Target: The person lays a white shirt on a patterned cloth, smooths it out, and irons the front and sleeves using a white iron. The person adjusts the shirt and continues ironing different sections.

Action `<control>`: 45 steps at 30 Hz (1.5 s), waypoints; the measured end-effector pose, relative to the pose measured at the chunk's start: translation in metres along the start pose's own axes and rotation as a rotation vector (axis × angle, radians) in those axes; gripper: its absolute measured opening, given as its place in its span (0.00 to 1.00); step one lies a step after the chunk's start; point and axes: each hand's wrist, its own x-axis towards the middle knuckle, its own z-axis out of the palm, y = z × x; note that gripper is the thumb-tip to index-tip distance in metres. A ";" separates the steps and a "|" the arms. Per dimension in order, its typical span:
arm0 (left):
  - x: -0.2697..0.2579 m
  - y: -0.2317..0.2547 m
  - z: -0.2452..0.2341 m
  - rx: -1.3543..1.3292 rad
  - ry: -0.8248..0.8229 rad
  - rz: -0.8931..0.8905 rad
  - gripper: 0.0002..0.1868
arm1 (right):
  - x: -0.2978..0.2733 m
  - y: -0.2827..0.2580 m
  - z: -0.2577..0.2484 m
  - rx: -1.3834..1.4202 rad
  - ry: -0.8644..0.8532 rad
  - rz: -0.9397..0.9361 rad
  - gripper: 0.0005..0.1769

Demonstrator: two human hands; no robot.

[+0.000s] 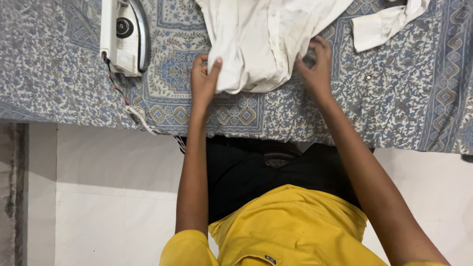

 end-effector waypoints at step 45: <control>-0.056 0.038 -0.020 -0.602 -0.128 -0.227 0.38 | -0.093 -0.030 -0.112 0.846 -0.019 0.627 0.38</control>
